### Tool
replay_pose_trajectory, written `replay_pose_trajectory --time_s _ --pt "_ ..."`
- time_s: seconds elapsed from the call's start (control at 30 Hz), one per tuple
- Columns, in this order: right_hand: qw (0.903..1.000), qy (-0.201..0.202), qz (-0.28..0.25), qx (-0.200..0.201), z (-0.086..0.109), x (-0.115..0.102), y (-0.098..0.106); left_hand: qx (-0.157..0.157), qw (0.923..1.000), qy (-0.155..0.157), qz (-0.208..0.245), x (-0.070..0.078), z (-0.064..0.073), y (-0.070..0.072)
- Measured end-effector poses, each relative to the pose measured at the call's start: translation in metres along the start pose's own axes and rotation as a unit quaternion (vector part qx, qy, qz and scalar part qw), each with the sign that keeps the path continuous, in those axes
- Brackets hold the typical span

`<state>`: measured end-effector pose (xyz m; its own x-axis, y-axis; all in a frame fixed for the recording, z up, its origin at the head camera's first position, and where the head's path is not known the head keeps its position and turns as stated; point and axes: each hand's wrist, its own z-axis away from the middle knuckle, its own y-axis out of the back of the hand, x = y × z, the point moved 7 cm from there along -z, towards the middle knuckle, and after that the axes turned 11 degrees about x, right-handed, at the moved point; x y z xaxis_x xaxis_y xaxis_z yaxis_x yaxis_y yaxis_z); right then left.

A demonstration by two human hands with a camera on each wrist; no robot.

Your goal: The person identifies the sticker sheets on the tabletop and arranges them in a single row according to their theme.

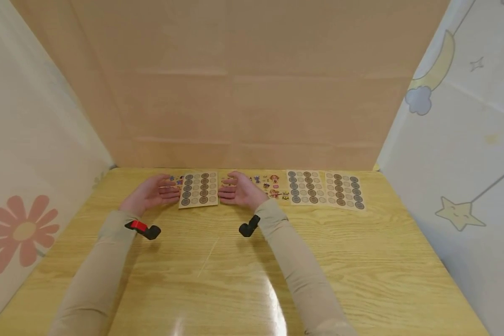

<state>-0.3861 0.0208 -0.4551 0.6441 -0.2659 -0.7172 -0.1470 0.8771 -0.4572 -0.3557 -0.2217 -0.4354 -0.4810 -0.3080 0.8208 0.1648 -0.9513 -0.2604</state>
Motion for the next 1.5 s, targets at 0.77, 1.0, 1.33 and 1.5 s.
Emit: replay_pose_trajectory --time_s 0.77,1.0,1.33,1.5 --pt "0.9919 0.006 0.124 0.024 0.011 0.01 0.001 0.052 0.9688 -0.084 -0.227 -0.012 0.0 0.001" --pt "0.9893 0.036 0.136 0.041 0.021 0.009 -0.011 0.04 0.9684 -0.105 -0.223 -0.007 0.019 -0.004" --pt "0.989 0.042 0.138 0.03 0.036 0.024 -0.022 0.018 0.9747 -0.127 -0.183 -0.016 0.045 0.004" --pt "0.9903 0.039 0.132 0.02 0.041 0.033 -0.023 0.01 0.9763 -0.135 -0.169 -0.022 0.059 0.007"
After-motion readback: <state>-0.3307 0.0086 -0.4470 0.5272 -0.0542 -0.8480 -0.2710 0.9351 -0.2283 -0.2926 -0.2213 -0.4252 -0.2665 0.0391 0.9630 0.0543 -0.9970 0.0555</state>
